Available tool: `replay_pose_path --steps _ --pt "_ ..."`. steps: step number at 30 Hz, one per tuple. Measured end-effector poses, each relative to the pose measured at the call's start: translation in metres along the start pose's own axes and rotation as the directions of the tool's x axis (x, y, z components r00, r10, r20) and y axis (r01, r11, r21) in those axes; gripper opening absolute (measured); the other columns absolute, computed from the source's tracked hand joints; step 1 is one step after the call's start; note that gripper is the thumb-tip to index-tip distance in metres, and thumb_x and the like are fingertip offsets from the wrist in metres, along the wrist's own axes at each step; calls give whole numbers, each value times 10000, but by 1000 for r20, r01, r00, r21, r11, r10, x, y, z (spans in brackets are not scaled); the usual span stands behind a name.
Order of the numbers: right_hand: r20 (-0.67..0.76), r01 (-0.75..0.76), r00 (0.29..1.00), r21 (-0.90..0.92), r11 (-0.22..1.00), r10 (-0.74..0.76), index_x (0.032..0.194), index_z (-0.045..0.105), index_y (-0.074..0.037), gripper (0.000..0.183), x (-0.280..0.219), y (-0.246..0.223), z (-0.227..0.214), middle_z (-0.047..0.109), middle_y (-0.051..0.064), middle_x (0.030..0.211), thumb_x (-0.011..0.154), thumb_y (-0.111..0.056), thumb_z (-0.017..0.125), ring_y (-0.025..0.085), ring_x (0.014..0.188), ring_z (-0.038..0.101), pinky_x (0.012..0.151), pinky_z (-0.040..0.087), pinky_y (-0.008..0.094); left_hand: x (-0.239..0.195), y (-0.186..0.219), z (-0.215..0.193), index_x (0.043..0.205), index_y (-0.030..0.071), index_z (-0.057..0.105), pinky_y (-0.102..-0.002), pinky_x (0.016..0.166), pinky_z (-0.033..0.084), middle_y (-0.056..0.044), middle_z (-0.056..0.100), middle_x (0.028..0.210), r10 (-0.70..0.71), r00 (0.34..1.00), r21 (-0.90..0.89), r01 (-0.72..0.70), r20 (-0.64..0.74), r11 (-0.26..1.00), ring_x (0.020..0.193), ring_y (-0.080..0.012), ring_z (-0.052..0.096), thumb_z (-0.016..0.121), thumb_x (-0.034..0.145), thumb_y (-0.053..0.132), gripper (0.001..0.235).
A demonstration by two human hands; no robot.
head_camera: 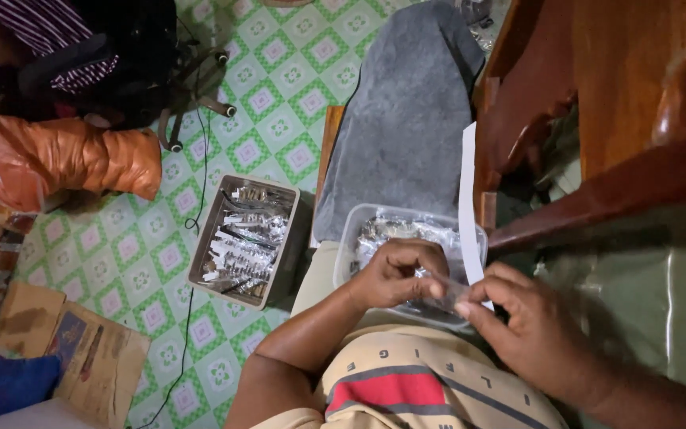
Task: Manually attaching small metal clips onto a long white strip.
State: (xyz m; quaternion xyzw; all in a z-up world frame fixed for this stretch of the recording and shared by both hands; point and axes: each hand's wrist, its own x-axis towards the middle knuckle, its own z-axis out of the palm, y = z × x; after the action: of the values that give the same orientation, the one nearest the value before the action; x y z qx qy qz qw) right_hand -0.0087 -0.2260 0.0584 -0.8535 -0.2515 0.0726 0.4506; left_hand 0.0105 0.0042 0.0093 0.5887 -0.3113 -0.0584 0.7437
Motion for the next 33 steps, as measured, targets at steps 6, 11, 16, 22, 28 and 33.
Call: replay_pose_path --steps 6,11,16,22,28,33 --pt "30 -5 1000 20 1000 5 777 676 -136 146 -4 4 1 601 -16 745 888 -223 713 125 663 633 642 464 290 -4 -8 -3 999 94 697 -343 830 565 -60 694 944 -58 997 -63 61 41 996 883 -200 687 736 985 225 138" --pt "45 -16 999 13 1000 16 763 677 -136 154 -4 6 1 609 -13 731 891 -216 706 127 655 639 629 460 290 -4 -7 -1 1032 110 698 -341 824 557 -48 691 954 -74 995 -116 80 61 990 886 -188 680 727 1000 233 130" --pt "63 -43 997 -15 999 44 773 675 -145 165 -7 9 2 604 -14 747 902 -245 697 142 674 640 640 459 305 -4 -5 0 1038 126 703 -309 832 554 -31 693 962 -96 992 -127 106 78 986 901 -165 681 729 1000 235 118" --pt "46 -36 998 -61 998 39 767 685 -171 159 -9 14 5 614 -27 747 890 -270 691 149 675 638 652 463 308 -5 -8 1 1034 125 700 -315 826 546 -35 684 954 -100 992 -119 109 74 987 891 -171 674 734 995 240 125" --pt "59 -42 997 -86 995 47 773 677 -155 127 -6 12 4 625 -6 754 872 -232 696 175 653 644 634 478 338 -2 -7 2 1061 125 711 -319 858 577 -37 705 997 -91 991 -164 107 99 981 930 -178 691 748 989 232 134" --pt "19 -29 999 -156 987 32 790 661 -148 149 1 13 -2 625 6 782 892 -256 656 218 719 648 696 462 372 -5 -16 9 1025 114 717 -299 846 560 -33 715 980 -190 981 -58 188 -40 981 917 -143 688 723 999 273 161"
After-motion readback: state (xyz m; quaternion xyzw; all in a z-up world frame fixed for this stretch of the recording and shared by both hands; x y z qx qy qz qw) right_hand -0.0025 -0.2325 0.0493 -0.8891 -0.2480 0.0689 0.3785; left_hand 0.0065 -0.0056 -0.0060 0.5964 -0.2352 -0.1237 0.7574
